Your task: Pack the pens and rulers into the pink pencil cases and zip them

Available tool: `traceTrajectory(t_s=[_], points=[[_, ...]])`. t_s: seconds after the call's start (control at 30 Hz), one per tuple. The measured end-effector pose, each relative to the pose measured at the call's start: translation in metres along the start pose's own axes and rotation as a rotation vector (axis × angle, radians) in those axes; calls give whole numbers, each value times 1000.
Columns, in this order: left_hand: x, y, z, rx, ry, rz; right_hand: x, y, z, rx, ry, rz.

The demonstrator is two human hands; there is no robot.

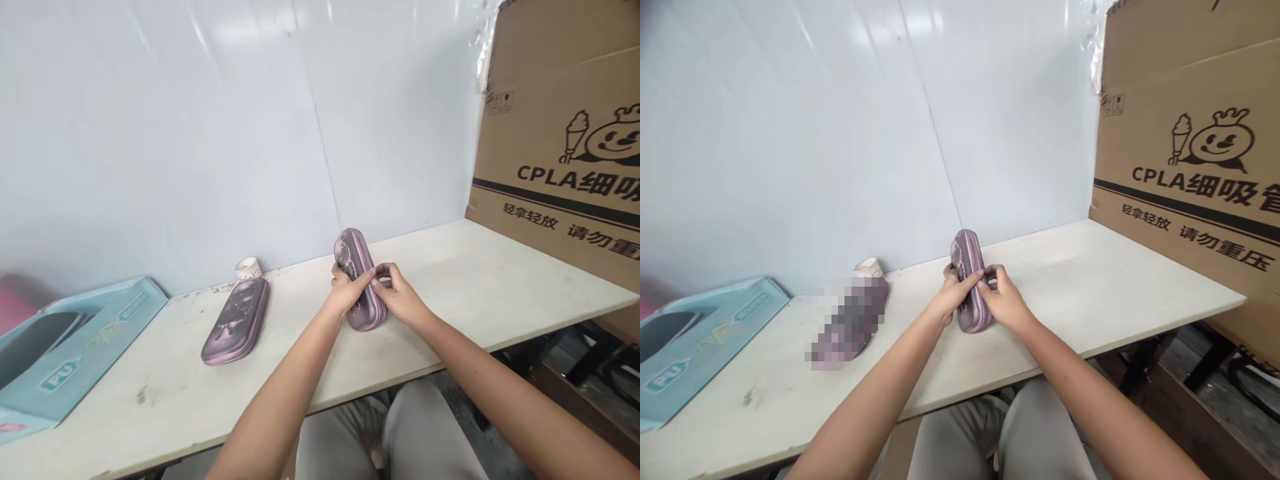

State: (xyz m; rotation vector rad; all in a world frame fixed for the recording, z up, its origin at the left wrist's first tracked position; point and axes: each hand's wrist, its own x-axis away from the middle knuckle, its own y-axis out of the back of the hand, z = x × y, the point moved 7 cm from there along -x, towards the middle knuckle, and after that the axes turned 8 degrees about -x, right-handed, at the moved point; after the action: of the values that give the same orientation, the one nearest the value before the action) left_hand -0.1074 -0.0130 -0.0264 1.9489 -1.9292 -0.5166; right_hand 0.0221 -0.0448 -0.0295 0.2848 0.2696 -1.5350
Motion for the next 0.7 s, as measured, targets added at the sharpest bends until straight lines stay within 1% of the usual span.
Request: traceTrajectory(t_s=[0.07, 0.13, 0.23, 0.3, 0.33, 0.37, 0.4, 0.43, 0.47, 0.5, 0.53, 0.57, 0.6, 0.63, 0.7], points=[[-2, -7, -8, 66, 34, 54, -4, 12, -6, 29, 11, -21], [-5, -12, -12, 202, 107, 125, -9, 29, -15, 96, -31, -78], [-10, -13, -7, 399, 221, 241, -12, 58, -34, 184, -169, -169], [-16, -6, 2, 442, 271, 263, -11, 71, -47, 191, -247, -181], [-20, 1, 9, 404, 279, 241, -11, 76, -52, 182, -267, -175], [-25, 9, 15, 316, 272, 197, -11, 79, -57, 173, -278, -168], [-30, 18, 19, 182, 231, 126, -11, 82, -61, 166, -281, -160], [-35, 27, 18, 19, 154, 41, -10, 84, -65, 162, -281, -151], [-39, 33, 14, -157, 43, -35, -10, 85, -68, 161, -279, -141], [-40, 32, 6, -325, -86, -88, -10, 86, -71, 163, -280, -125], [-40, 25, -1, -471, -206, -98, -9, 85, -73, 165, -283, -110], [-39, 12, -7, -587, -300, -62, -9, 84, -74, 165, -287, -95], [-38, -5, -8, -667, -351, 18, -8, 82, -75, 158, -289, -79], [-39, -23, -6, -722, -343, 111, -7, 78, -75, 144, -285, -59], [-42, -51, -1, -781, -270, 201, -5, 69, -71, 97, -249, -18]])
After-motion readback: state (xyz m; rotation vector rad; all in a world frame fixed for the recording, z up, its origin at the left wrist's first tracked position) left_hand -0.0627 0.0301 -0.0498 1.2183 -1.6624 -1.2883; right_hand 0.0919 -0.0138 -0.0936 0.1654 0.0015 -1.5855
